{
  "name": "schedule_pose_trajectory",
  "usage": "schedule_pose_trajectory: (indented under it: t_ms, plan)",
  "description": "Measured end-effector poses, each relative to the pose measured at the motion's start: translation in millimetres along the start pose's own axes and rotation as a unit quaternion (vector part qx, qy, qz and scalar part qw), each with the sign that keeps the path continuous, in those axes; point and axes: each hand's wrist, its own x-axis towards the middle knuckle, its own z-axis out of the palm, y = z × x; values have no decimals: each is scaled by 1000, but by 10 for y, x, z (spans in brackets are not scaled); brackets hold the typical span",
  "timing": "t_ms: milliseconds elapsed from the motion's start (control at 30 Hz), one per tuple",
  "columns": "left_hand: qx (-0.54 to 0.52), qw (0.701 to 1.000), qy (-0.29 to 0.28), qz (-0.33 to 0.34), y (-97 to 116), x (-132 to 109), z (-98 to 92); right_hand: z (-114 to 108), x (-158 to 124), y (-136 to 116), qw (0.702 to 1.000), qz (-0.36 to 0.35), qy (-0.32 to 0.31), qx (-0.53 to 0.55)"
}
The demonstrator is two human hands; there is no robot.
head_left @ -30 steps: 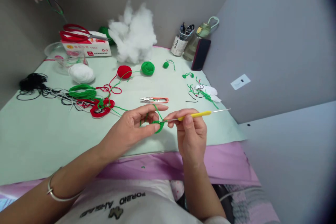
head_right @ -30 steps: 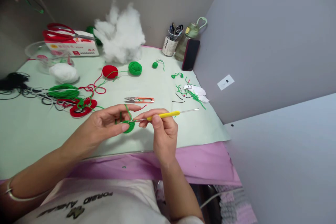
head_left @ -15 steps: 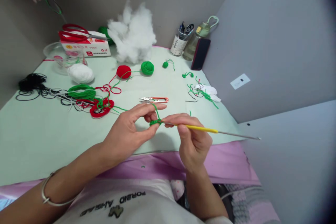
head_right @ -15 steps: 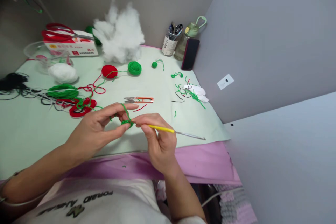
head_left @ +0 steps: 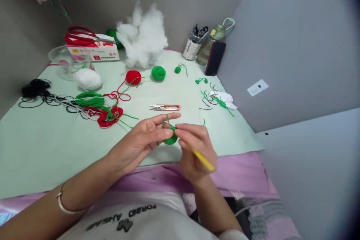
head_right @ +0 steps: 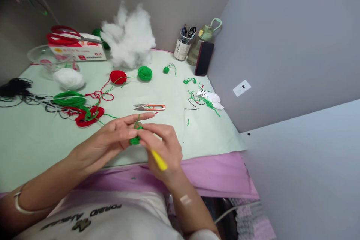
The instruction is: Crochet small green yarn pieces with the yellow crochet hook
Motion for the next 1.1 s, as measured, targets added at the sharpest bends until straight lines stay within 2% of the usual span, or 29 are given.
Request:
schedule_pose_trajectory:
  t_ms: [67,133,200,267,400,500,633,733,767,833,967,1033,1100]
  plan:
    - [2,1000,-1,2,19,8,-37,-15,63,-13,989,94,31,114]
    - [23,999,9,24,32,6,-49,-24,111,-15,958,183,55,212]
    - [47,998,4,40,25,1,-34,-17,126,-2,930,237,46,278]
    - [71,996,-1,55,1,0,-5,2,114,13,917,253,31,305]
    - [93,991,26,89,-35,18,34,23,85,20,920,250,26,301]
    - [62,996,14,60,-19,34,15,-3,108,25,913,263,28,310]
    - [2,999,-38,-5,10,46,-43,-53,180,56,873,331,52,353]
    - [-15,999,-48,-3,-5,54,-46,-56,208,71,831,375,48,408]
    - [-12,999,-44,7,-19,56,-35,-49,203,70,826,376,44,419]
    - [8,999,-37,34,-55,61,-6,-26,174,58,841,357,34,406]
    - [85,993,-6,84,-120,48,36,8,89,34,902,288,13,322]
    - [116,988,6,98,-128,31,33,8,71,40,907,283,11,312]
    - [128,987,-3,100,-122,15,13,1,80,58,900,293,21,322]
